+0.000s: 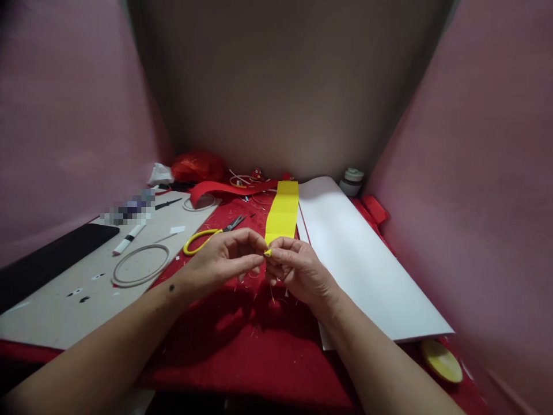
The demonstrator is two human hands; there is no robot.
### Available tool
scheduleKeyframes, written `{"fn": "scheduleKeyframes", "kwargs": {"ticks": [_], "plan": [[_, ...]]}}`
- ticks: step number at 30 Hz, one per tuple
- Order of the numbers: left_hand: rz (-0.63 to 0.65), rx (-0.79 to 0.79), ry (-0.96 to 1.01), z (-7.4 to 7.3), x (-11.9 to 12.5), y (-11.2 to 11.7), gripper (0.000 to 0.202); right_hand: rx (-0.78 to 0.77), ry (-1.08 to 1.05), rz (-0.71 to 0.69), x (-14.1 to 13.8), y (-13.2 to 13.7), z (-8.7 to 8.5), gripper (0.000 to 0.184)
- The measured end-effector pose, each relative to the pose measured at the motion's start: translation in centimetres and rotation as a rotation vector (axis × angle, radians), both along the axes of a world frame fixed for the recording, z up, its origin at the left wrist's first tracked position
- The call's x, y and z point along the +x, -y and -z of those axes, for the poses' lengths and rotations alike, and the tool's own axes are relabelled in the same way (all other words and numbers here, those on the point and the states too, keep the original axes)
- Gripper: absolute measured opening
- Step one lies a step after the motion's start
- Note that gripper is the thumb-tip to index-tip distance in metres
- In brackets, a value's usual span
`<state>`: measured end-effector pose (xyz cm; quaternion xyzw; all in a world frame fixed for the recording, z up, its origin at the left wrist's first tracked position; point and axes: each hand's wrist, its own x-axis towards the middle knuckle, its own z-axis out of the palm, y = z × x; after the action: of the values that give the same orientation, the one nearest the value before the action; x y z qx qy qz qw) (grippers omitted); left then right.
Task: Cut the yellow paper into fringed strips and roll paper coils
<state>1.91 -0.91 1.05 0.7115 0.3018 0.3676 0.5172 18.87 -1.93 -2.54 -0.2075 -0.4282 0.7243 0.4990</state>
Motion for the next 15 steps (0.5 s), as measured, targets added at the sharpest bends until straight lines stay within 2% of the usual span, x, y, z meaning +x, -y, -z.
{"fn": "scheduleKeyframes", "kwargs": {"ticks": [5,15], "plan": [[0.065,-0.146,0.067,-0.17,-0.17,0.10,0.013,0.022,0.018,-0.032,0.12,0.21,0.07,0.006],[0.117,-0.195,0.083,-0.44,-0.10,0.20,0.006,0.029,0.094,-0.042,0.34,-0.01,0.58,0.010]]}}
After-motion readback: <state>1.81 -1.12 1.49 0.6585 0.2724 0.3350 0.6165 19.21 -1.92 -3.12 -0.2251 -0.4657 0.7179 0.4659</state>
